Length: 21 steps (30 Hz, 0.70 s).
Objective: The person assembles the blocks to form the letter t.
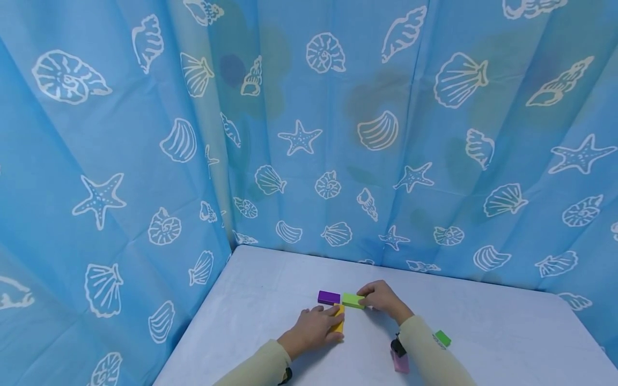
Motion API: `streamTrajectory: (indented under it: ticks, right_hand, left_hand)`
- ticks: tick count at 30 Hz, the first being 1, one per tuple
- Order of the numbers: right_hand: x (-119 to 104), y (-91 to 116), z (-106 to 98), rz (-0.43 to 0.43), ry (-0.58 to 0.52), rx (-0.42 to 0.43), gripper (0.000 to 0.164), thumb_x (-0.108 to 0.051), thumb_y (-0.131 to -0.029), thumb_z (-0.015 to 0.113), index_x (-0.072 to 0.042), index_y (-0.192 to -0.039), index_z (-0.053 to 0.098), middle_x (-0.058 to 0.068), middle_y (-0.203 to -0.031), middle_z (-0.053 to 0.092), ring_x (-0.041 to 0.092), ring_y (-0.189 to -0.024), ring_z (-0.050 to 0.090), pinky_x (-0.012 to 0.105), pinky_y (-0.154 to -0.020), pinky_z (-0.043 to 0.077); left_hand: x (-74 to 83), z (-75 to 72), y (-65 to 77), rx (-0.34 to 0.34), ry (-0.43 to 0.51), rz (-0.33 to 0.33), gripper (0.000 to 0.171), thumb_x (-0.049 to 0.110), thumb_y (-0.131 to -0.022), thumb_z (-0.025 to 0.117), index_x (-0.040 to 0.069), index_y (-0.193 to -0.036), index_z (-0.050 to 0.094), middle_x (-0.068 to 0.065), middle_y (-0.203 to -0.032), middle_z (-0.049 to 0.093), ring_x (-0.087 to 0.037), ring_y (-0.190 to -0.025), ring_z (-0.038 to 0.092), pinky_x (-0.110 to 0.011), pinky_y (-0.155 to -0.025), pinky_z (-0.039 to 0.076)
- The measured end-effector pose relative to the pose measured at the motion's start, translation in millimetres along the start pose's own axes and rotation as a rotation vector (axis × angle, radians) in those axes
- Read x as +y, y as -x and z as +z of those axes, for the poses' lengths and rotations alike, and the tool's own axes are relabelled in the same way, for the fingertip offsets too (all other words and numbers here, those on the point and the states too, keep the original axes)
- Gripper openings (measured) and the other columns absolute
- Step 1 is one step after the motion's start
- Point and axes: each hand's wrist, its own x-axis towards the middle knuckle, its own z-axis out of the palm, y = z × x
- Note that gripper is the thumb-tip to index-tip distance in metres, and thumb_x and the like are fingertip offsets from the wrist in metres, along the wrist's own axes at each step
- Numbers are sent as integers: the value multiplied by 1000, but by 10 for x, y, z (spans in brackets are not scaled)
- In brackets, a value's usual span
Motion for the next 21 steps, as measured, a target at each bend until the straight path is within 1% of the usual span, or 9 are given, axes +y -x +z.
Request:
streamTrajectory:
  ticks: [9, 16, 21]
  right_hand:
    - [-12, 29, -1, 12, 3, -16, 21, -13, -84, 77, -10, -104, 76, 6, -103, 69, 21, -84, 56, 30, -71, 54]
    - [-28, 34, 6, 18, 0, -52, 21, -14, -84, 76, -11, -104, 75, 5, -105, 69, 21, -85, 57, 30, -72, 52]
    - [-29, 13, 7, 26, 7, -52, 21, -14, -84, 76, -12, -104, 75, 5, -106, 69, 21, -86, 57, 32, -74, 52]
  left_hand:
    - [-7, 13, 0, 6, -3, 10, 55, 61, -92, 55, 37, -142, 52, 12, -154, 44, -31, -130, 54, -61, -97, 49]
    - [-22, 16, 5, 3, 6, 18, 56, 60, -93, 54, 36, -143, 52, 12, -154, 43, -32, -130, 54, -61, -97, 49]
    - [-19, 8, 11, 3, 16, 15, 56, 60, -93, 54, 36, -143, 51, 12, -155, 42, -32, -131, 53, -61, -99, 48]
